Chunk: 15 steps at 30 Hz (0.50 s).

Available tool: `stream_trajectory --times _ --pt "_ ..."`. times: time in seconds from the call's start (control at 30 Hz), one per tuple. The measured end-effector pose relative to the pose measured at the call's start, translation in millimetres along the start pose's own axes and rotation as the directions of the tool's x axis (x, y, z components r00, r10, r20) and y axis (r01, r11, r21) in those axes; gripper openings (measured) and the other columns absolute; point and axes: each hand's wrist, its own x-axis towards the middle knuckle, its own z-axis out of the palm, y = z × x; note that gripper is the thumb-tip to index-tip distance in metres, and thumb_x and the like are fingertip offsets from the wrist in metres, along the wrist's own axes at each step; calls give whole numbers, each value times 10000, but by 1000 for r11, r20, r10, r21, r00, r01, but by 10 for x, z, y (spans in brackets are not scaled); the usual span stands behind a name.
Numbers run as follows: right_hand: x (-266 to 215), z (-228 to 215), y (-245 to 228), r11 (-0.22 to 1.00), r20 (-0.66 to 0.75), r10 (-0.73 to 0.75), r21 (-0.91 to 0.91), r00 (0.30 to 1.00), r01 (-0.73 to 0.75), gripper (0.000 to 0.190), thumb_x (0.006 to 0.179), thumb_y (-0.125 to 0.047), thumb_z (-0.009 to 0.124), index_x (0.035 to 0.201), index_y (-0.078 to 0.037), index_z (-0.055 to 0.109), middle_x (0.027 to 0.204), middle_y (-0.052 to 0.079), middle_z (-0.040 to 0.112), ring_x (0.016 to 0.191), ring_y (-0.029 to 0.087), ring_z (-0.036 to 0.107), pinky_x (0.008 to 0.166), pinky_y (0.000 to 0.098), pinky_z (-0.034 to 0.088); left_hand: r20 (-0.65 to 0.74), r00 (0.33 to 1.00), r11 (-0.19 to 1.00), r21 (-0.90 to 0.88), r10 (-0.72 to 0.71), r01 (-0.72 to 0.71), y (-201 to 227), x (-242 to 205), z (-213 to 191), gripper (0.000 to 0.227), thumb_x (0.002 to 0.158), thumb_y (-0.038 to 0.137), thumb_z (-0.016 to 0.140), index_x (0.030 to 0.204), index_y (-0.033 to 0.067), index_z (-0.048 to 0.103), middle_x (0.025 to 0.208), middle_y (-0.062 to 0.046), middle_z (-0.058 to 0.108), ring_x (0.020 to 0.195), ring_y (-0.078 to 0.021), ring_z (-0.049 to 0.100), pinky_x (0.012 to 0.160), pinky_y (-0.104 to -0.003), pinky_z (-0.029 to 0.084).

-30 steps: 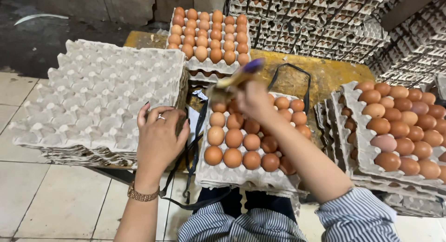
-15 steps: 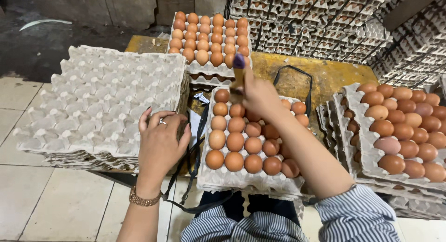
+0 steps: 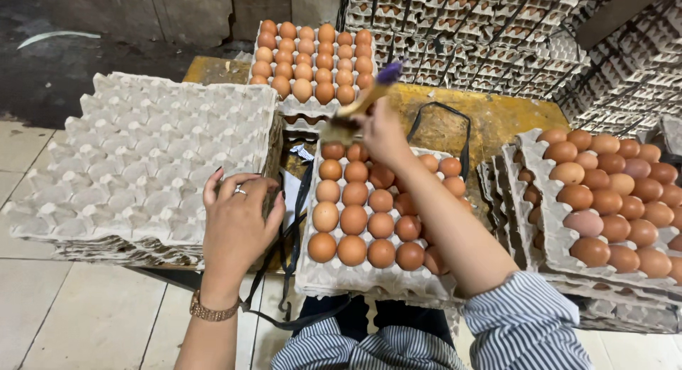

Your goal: The person uses a brush to apply a substance to brown eggs arranged in a cardboard tray. They repeatedly brush the eggs, then lift the tray to move it to a stack on the right side of the table before returning to brush another tray.

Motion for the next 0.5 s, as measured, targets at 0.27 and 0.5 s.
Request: stream_trajectory --times 0.27,0.5 --pt "-60 -401 243 980 226 189 -110 956 -168 317 944 -82 672 1140 92 493 820 286 687 808 518 710 652 570 556 23 1000 1000 8 -16 16 -8 25 10 169 961 336 647 1039 204 719 895 -10 773 1131 -193 674 1196 -505 292" --pt "-222 -768 283 942 457 268 -309 848 -131 940 707 -191 803 1454 71 297 1022 322 630 979 554 672 810 630 551 9 1000 999 34 -10 9 -12 5 35 160 967 334 656 1039 207 720 880 -6 767 1120 -188 683 1205 -489 295"
